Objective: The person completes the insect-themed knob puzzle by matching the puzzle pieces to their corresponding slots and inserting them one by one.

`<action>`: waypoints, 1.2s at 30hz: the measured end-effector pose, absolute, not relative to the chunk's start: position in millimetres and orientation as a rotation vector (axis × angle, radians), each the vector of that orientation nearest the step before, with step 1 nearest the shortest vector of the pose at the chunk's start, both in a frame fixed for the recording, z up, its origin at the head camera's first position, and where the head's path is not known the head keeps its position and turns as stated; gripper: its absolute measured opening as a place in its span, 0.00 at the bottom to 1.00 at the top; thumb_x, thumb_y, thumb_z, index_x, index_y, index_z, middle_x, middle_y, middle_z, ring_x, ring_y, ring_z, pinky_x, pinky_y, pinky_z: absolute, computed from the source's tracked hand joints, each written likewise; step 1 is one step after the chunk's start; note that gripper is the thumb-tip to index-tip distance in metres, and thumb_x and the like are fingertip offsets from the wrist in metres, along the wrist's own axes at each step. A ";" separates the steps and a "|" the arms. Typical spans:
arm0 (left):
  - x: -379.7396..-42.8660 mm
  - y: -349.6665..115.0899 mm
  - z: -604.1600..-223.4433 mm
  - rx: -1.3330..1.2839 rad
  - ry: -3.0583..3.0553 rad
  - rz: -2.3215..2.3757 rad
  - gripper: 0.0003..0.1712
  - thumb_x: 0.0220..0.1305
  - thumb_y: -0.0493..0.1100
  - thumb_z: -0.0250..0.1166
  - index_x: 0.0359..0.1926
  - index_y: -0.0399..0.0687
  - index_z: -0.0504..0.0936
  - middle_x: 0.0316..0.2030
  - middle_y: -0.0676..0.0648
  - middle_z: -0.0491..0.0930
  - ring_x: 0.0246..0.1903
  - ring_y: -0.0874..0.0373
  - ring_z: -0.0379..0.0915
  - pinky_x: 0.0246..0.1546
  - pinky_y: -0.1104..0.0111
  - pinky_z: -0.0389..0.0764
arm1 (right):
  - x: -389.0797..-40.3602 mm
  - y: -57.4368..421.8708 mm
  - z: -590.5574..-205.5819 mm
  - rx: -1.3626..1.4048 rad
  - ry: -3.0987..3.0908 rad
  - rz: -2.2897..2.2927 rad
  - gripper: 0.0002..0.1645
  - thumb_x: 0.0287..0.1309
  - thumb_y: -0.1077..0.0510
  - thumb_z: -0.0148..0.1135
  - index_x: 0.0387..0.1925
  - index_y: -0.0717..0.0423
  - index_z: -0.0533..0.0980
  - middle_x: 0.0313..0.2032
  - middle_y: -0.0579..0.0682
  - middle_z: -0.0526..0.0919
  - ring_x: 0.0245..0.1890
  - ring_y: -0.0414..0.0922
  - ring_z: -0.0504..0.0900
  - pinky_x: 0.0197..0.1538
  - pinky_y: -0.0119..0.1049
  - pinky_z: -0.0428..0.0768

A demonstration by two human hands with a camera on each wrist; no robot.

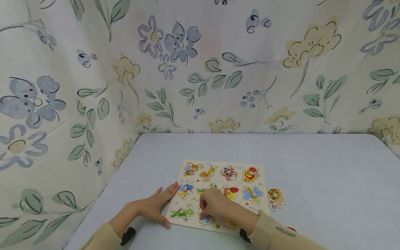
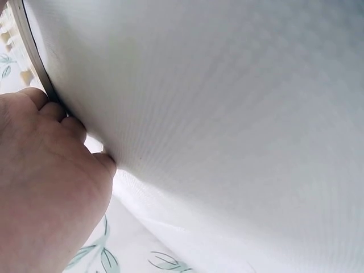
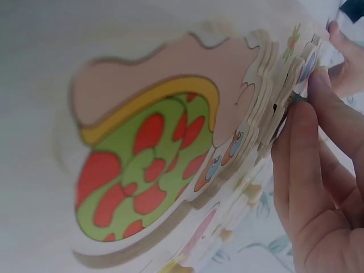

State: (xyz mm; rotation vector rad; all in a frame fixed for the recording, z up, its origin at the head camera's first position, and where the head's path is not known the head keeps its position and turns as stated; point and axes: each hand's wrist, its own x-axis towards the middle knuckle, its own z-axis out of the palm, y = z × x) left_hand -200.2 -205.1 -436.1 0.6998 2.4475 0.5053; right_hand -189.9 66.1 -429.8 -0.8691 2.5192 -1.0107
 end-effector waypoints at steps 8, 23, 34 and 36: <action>-200.6 -205.7 -438.7 0.692 2.452 0.488 0.73 0.44 0.60 0.77 0.77 0.43 0.38 0.77 0.46 0.34 0.75 0.51 0.30 0.72 0.49 0.32 | -189.3 66.6 -429.6 -0.840 2.545 -0.955 0.18 0.45 0.59 0.77 0.16 0.48 0.73 0.17 0.39 0.71 0.22 0.35 0.68 0.25 0.27 0.67; -199.7 -203.5 -435.6 0.695 2.447 0.514 0.72 0.43 0.58 0.79 0.77 0.44 0.39 0.77 0.45 0.34 0.75 0.50 0.31 0.72 0.49 0.32 | -188.2 84.2 -426.9 -0.883 2.403 -1.069 0.10 0.44 0.70 0.74 0.28 0.58 0.80 0.23 0.40 0.77 0.24 0.35 0.72 0.29 0.28 0.76; -199.2 -204.3 -433.9 0.714 2.443 0.527 0.72 0.43 0.57 0.78 0.77 0.41 0.39 0.77 0.43 0.35 0.75 0.48 0.31 0.72 0.47 0.32 | -179.2 101.0 -426.1 -0.862 2.259 -1.173 0.16 0.48 0.73 0.69 0.39 0.59 0.77 0.34 0.46 0.84 0.34 0.40 0.84 0.40 0.29 0.82; -199.1 -204.6 -434.2 0.717 2.443 0.526 0.72 0.44 0.57 0.78 0.77 0.42 0.39 0.77 0.43 0.35 0.75 0.48 0.31 0.72 0.47 0.32 | -177.7 102.6 -425.3 -0.855 2.234 -1.174 0.17 0.49 0.71 0.70 0.40 0.57 0.77 0.38 0.48 0.85 0.38 0.41 0.84 0.42 0.30 0.82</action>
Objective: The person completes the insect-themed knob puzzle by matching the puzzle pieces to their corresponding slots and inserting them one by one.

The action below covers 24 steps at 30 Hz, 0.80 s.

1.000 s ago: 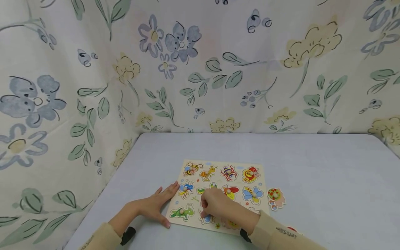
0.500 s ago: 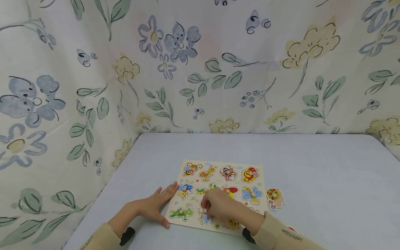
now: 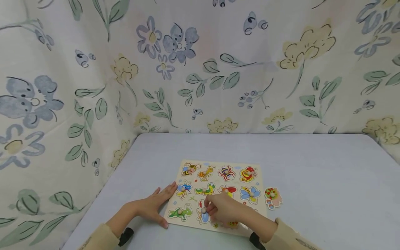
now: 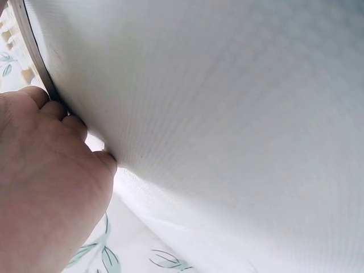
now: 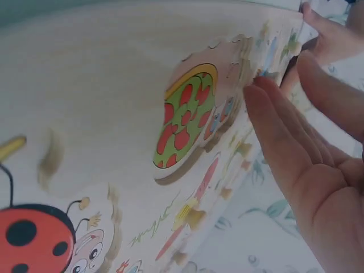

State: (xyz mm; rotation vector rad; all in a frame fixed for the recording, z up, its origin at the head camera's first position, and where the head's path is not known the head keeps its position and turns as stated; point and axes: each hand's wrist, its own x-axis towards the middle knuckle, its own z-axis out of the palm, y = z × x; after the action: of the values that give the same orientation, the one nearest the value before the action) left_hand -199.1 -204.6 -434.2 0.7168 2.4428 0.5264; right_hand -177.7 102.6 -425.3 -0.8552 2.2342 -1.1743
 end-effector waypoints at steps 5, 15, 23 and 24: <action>-199.2 -205.0 -435.6 0.708 2.438 0.524 0.72 0.44 0.58 0.78 0.77 0.43 0.39 0.77 0.44 0.35 0.75 0.48 0.31 0.72 0.48 0.32 | -176.8 114.4 -423.0 -0.858 2.166 -1.223 0.21 0.52 0.66 0.70 0.49 0.58 0.77 0.46 0.53 0.84 0.47 0.48 0.83 0.46 0.30 0.81; -199.6 -204.4 -433.7 0.718 2.458 0.507 0.72 0.43 0.58 0.78 0.77 0.42 0.40 0.77 0.44 0.36 0.75 0.49 0.32 0.72 0.48 0.33 | -182.8 161.2 -413.9 -0.906 2.268 -1.357 0.18 0.55 0.67 0.67 0.48 0.70 0.79 0.46 0.61 0.84 0.46 0.52 0.84 0.46 0.32 0.83; -201.0 -205.4 -436.6 0.707 2.462 0.500 0.73 0.43 0.59 0.78 0.77 0.44 0.39 0.77 0.45 0.36 0.75 0.50 0.32 0.72 0.49 0.32 | -183.5 193.8 -415.7 -0.799 2.363 -1.352 0.20 0.55 0.66 0.68 0.49 0.71 0.78 0.47 0.63 0.83 0.46 0.53 0.84 0.44 0.33 0.84; -201.1 -205.7 -437.2 0.707 2.461 0.499 0.73 0.43 0.59 0.78 0.77 0.44 0.39 0.77 0.45 0.35 0.75 0.50 0.32 0.72 0.49 0.32 | -183.3 198.0 -416.1 -0.776 2.380 -1.346 0.20 0.55 0.66 0.68 0.50 0.71 0.78 0.47 0.63 0.83 0.46 0.54 0.84 0.44 0.34 0.84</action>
State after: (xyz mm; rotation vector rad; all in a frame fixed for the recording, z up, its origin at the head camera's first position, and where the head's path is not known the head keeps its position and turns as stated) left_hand -201.1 -205.7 -437.2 0.7072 2.4613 0.4986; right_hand -183.3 198.0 -416.1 -0.7761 2.3803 -1.3459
